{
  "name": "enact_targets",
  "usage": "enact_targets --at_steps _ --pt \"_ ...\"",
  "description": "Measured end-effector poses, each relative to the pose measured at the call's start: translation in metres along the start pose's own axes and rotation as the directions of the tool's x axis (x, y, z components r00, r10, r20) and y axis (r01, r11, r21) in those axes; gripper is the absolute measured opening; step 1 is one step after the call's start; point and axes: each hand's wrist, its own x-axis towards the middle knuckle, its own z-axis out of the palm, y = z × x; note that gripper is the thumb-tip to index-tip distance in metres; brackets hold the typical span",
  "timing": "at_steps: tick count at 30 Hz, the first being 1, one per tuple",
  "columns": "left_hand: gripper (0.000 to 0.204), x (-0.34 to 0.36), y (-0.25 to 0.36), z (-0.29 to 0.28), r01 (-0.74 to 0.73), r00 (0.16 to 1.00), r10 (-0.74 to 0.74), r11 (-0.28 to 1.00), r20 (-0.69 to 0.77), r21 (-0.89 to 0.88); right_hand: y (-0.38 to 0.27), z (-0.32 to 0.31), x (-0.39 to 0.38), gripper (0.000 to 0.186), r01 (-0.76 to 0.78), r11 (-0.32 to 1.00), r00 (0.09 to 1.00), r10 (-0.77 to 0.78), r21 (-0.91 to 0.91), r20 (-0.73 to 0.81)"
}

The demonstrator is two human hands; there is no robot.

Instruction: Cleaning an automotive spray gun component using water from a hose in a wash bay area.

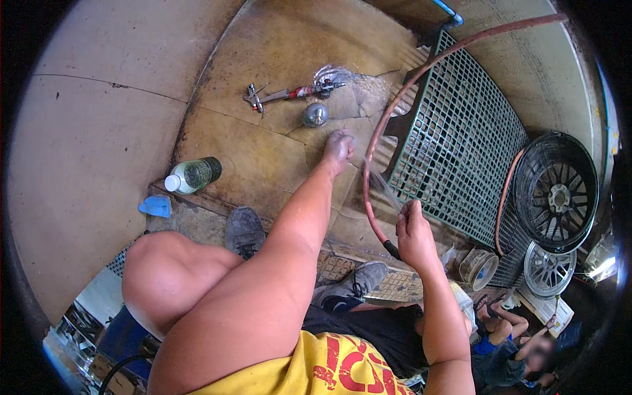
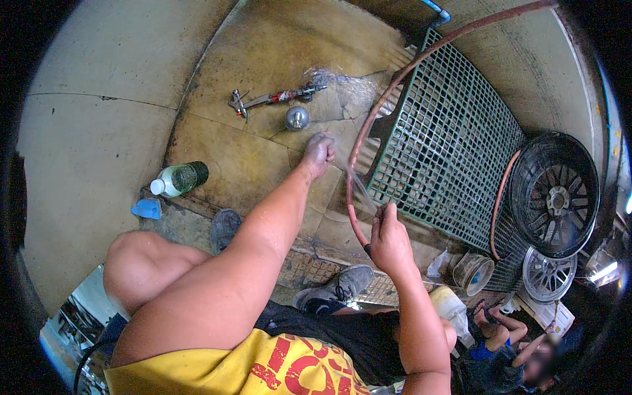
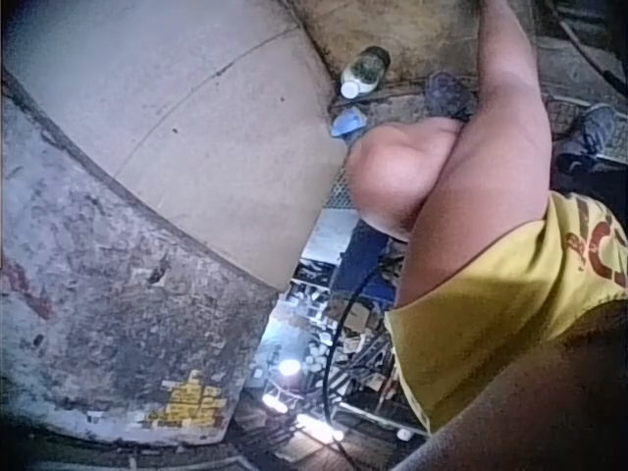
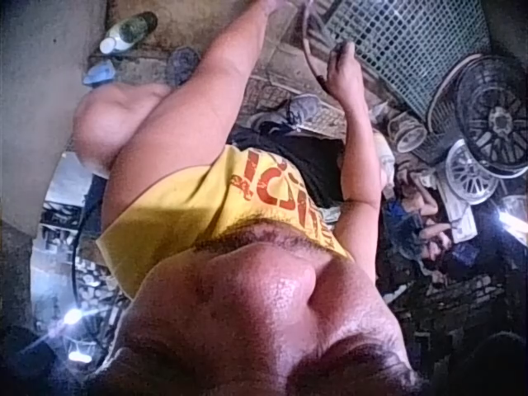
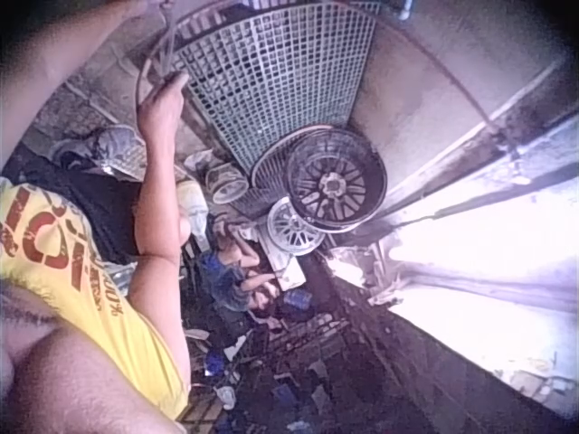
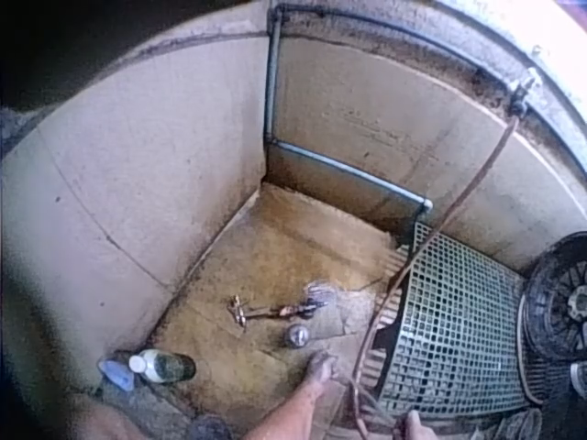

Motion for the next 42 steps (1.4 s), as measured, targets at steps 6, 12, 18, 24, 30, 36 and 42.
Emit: enact_targets --at_steps 6,12,18,24,30,36,42 --pt "0.012 0.002 0.000 -0.006 0.235 0.971 -0.238 0.969 0.037 0.079 0.008 0.003 -0.001 0.021 -0.019 0.998 1.000 0.019 0.052 -0.003" --pt "0.023 0.005 0.002 -0.001 0.243 0.968 -0.249 0.961 0.029 0.132 0.011 0.004 0.001 0.020 -0.060 0.996 0.997 0.057 0.062 0.050" --pt "0.014 0.006 0.010 0.006 0.272 0.960 -0.277 0.958 0.043 0.093 0.008 -0.002 0.002 0.013 -0.012 0.991 0.995 0.025 0.130 -0.100" --pt "0.015 0.014 0.015 -0.008 0.317 0.947 -0.317 0.948 0.049 0.023 -0.007 -0.006 0.001 0.014 -0.003 0.984 0.999 0.010 0.176 -0.041" --pt "0.020 0.011 0.008 0.002 0.314 0.946 -0.317 0.948 -0.064 -0.046 0.000 -0.007 -0.004 0.017 0.010 0.990 0.999 -0.005 0.140 -0.034" --pt "0.022 0.012 0.011 -0.001 0.328 0.943 -0.331 0.943 -0.044 -0.061 -0.012 -0.010 -0.005 0.020 -0.022 0.991 0.999 0.015 0.130 0.051" --pt "0.021 0.013 0.017 -0.005 0.302 0.950 -0.307 0.950 -0.059 -0.075 -0.015 -0.011 -0.004 0.020 -0.013 0.991 0.999 0.008 0.133 0.037"
